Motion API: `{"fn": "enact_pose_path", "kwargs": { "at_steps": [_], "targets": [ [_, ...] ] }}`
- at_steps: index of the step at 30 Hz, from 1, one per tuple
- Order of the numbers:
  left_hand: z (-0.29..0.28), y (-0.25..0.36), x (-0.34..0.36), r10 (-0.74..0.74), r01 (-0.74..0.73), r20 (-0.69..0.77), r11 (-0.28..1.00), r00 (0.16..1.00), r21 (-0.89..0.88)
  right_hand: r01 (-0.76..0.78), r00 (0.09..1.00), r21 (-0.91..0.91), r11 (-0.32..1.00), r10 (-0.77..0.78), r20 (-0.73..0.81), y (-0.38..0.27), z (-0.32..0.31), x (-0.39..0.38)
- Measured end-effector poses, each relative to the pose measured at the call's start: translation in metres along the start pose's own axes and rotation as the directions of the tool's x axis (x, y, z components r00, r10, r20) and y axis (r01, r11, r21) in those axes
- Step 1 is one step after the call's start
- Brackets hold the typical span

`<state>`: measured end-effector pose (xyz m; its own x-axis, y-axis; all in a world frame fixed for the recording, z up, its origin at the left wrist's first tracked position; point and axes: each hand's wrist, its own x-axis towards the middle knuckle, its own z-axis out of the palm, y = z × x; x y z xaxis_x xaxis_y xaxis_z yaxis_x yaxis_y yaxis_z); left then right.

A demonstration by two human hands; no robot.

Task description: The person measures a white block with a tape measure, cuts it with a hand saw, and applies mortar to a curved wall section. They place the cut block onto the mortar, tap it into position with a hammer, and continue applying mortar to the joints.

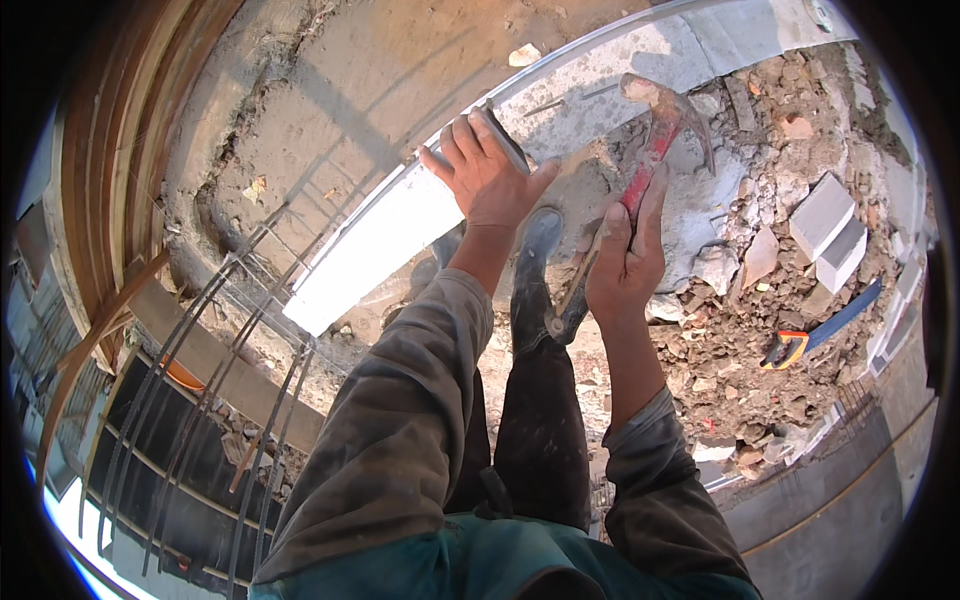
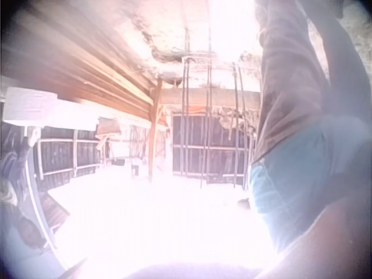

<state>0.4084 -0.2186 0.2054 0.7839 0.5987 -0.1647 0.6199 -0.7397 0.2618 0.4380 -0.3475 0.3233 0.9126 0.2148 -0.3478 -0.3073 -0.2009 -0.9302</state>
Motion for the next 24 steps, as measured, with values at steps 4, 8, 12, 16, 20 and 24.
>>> {"fn": "enact_pose_path", "kwargs": {
  "at_steps": [4, 8, 12, 16, 20, 24],
  "targets": [
    [-0.001, 0.0, 0.001, -0.039, 0.035, 0.1, 0.998, 0.994, 0.05, 0.051, 0.988, -0.23, 0.972, -0.015, 0.155, 0.014, -0.006, 0.008],
    [0.001, -0.001, -0.002, 0.002, -0.002, 0.0, 0.999, 1.0, 0.04, -0.002, 0.999, -0.138, 0.99, 0.009, 0.053, -0.001, -0.001, -0.002],
    [0.002, -0.003, 0.0, -0.003, 0.003, -0.001, 0.997, 1.0, 0.08, -0.003, 0.982, -0.191, 0.982, 0.039, 0.184, 0.018, -0.01, 0.006],
    [0.003, 0.001, 0.0, 0.018, -0.018, -0.038, 1.0, 0.999, 0.003, 0.071, 0.997, 0.074, 0.995, -0.068, -0.045, -0.002, 0.01, -0.001],
    [0.005, -0.004, 0.0, 0.021, -0.019, -0.045, 0.999, 0.999, 0.049, 0.098, 0.98, -0.205, 0.974, -0.058, 0.192, 0.018, 0.001, 0.01],
    [0.003, -0.003, 0.001, 0.035, -0.033, -0.061, 0.999, 0.998, 0.041, -0.059, 0.997, 0.044, 0.997, 0.061, -0.036, -0.009, 0.008, -0.007]
  ]
}}
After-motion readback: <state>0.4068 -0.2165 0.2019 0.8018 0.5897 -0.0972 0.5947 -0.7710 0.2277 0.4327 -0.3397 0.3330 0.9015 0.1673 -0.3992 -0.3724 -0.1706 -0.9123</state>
